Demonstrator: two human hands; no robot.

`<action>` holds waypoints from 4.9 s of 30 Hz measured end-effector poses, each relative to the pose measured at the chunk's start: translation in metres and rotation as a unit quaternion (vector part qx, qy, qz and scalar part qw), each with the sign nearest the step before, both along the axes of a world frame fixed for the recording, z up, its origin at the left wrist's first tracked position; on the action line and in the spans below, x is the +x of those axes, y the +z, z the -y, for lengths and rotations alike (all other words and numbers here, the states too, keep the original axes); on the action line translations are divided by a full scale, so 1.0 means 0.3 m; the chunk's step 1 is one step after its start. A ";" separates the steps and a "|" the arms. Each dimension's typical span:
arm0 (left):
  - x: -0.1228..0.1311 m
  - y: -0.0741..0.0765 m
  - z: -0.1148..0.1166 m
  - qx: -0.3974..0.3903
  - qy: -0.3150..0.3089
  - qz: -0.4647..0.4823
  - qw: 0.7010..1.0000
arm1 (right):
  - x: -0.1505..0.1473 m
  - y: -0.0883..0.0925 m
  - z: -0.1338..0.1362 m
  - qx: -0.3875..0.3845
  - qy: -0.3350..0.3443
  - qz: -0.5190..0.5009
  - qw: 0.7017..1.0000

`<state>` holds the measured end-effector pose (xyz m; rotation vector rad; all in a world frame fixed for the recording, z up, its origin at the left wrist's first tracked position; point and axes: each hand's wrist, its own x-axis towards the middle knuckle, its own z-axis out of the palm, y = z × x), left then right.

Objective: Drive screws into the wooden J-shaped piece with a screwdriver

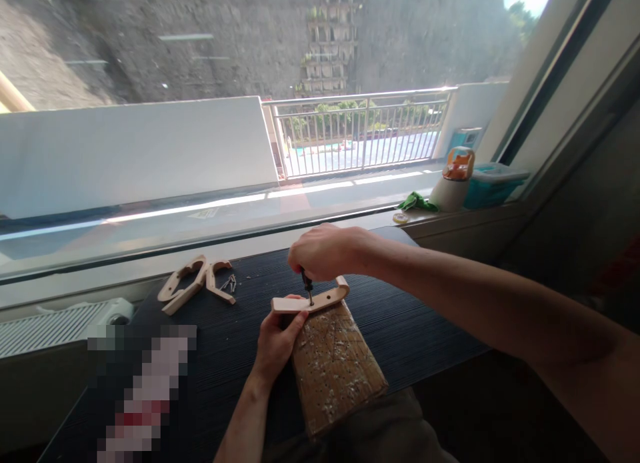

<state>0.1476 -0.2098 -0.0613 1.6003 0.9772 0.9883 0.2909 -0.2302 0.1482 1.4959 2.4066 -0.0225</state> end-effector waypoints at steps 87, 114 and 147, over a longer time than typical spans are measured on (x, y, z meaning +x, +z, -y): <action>-0.001 0.005 0.001 0.003 0.004 -0.004 1.000 | 0.006 -0.031 -0.011 0.000 0.011 -0.012 1.000; -0.002 0.006 0.003 0.009 0.005 -0.020 1.000 | 0.002 -0.003 0.017 0.006 0.016 -0.019 1.000; -0.003 0.002 -0.001 0.000 -0.001 -0.021 1.000 | 0.036 -0.049 -0.016 0.022 0.049 -0.042 0.998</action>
